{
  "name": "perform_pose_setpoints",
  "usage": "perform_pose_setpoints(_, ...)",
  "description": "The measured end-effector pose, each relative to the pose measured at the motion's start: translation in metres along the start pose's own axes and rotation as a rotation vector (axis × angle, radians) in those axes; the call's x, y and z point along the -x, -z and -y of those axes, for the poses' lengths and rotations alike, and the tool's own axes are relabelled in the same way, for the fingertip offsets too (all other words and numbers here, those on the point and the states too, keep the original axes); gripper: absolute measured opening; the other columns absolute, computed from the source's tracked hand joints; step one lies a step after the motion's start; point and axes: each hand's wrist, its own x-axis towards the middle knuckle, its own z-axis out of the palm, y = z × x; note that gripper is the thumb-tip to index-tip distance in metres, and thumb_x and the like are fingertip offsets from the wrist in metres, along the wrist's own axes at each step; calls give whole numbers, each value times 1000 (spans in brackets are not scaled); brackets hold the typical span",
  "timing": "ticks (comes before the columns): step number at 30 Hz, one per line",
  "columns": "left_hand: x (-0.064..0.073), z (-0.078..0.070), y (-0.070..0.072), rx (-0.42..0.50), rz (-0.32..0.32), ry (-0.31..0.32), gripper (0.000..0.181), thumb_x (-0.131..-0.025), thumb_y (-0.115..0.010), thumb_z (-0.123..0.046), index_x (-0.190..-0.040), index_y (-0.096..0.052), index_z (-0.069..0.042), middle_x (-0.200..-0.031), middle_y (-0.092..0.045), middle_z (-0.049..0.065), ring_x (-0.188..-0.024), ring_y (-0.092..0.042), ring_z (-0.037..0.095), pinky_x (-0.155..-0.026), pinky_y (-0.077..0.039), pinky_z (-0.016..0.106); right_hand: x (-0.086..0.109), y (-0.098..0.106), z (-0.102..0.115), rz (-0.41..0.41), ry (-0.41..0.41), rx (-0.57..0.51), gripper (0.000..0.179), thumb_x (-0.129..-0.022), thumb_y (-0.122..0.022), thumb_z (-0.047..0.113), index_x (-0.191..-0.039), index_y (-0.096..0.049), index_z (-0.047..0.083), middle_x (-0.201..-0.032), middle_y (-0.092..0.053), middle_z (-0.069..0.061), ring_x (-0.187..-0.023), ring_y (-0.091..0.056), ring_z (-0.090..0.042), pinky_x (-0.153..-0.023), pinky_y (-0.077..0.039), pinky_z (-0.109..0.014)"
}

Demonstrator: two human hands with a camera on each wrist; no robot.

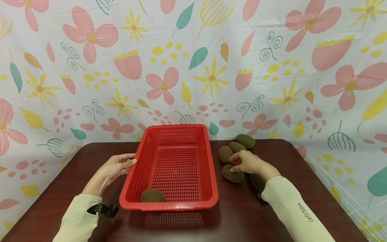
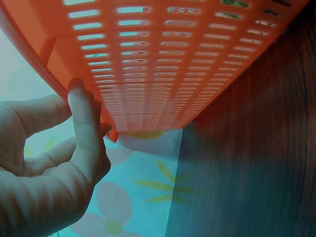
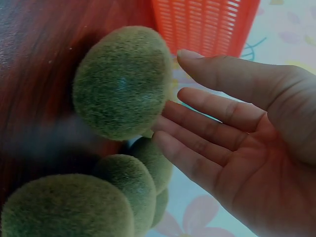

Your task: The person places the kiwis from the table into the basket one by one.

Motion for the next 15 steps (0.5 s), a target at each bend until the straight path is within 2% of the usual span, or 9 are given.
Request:
perform_pose_setpoints(9, 0, 3, 0, 3, 2, 2, 47, -96, -60, -15, -139, -47, 1, -97, -62, 14, -83, -66, 22, -81, -55, 39, -1, -6, -3, 15, -91, 87, 47, -76, -82, 22, -112, -67, -4, -101, -69, -10, -93, -65, -28, -78, -54, -42)
perform_pose_setpoints(15, -1, 2, 1, 7, 7, -6, 47, -96, -60, -15, -139, -47, 1, -97, -62, 14, -83, -66, 22, -80, -56, 38, -2, -6, 0, 59, -103, 69, 52, -76, -82, 23, -115, -66, -6, -103, -69, -12, -96, -64, -29, -79, -54, -42)
